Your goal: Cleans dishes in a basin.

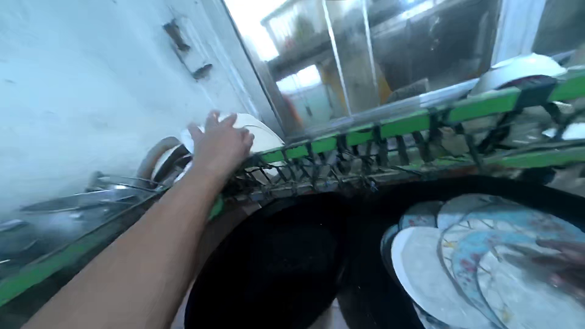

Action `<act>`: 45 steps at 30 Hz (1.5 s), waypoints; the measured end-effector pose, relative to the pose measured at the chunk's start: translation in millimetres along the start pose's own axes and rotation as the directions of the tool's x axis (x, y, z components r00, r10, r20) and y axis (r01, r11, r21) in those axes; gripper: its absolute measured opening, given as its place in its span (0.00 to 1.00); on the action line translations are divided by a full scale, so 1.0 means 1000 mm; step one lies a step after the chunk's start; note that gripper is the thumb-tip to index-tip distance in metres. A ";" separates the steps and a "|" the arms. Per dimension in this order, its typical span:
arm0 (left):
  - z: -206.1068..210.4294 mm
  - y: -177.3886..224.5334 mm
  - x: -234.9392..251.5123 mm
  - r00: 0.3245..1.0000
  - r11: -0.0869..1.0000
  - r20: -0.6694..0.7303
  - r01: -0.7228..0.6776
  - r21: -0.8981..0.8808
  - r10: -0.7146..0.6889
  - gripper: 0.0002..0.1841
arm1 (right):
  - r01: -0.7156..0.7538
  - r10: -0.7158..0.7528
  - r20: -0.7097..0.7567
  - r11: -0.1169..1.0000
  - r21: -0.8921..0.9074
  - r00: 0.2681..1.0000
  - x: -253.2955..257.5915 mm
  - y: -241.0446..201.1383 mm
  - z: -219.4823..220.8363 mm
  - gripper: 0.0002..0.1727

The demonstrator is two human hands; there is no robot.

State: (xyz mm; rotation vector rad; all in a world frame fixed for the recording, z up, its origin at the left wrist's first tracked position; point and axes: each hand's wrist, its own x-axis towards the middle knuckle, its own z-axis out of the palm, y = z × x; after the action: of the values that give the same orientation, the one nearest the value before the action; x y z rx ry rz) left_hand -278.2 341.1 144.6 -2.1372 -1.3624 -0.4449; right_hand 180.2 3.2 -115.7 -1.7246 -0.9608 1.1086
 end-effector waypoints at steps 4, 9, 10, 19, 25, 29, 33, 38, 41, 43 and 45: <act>-0.035 0.113 -0.086 0.837 0.858 -0.284 -0.507 -0.078 0.468 0.17 | -0.034 0.045 -0.085 0.991 0.126 0.995 0.036 0.056 -0.029 0.22; 0.030 0.257 -0.201 0.471 0.607 0.384 -0.601 -0.520 0.794 0.23 | -0.010 -0.028 -0.164 0.973 -0.232 0.986 0.038 0.050 -0.021 0.17; 0.048 0.276 -0.210 0.372 0.640 0.526 -0.532 -0.555 0.765 0.28 | 0.012 -0.066 -0.141 0.936 -0.352 0.988 0.040 0.056 -0.024 0.17; 0.102 0.298 -0.222 0.472 0.609 0.386 -0.619 -0.495 0.793 0.15 | 0.111 -0.077 0.080 0.686 -0.719 0.994 0.040 0.060 -0.023 0.20; 0.028 0.238 -0.178 0.527 0.704 0.468 -0.506 -0.498 0.709 0.19 | 0.167 -0.095 0.138 0.651 -0.741 0.986 0.044 0.067 -0.023 0.19; -0.036 0.210 -0.154 0.642 0.787 0.480 -0.357 -0.503 0.598 0.09 | 0.166 -0.063 0.164 0.640 -0.750 0.984 0.043 0.061 -0.022 0.19; -0.111 0.168 -0.138 0.766 0.835 0.381 -0.355 -0.420 0.517 0.09 | 0.195 -0.088 0.181 0.638 -0.745 0.980 0.048 0.065 -0.023 0.18; -0.195 0.101 -0.114 0.973 0.772 0.088 -0.113 -0.625 0.213 0.14 | 0.178 -0.062 0.182 0.650 -0.739 0.981 0.047 0.064 -0.023 0.17; -0.206 0.072 -0.079 0.974 0.622 -0.169 -0.226 -0.749 0.150 0.19 | 0.169 -0.051 0.183 0.674 -0.719 0.982 0.047 0.062 -0.022 0.19; -0.200 0.071 -0.055 0.976 0.663 -0.209 -0.114 -0.740 -0.066 0.24 | 0.211 -0.099 0.199 0.691 -0.692 0.975 0.046 0.064 -0.024 0.18; -0.176 0.069 -0.023 0.937 0.685 -0.200 0.054 -0.727 -0.287 0.31 | 0.242 -0.129 0.212 0.678 -0.694 0.969 0.030 0.047 -0.021 0.18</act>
State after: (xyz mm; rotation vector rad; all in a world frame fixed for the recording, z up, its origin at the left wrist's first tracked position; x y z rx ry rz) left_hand -222.2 193.6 251.8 -2.3674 -1.3416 -1.5407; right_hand 216.7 8.7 -162.6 -2.0929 -1.8053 0.7601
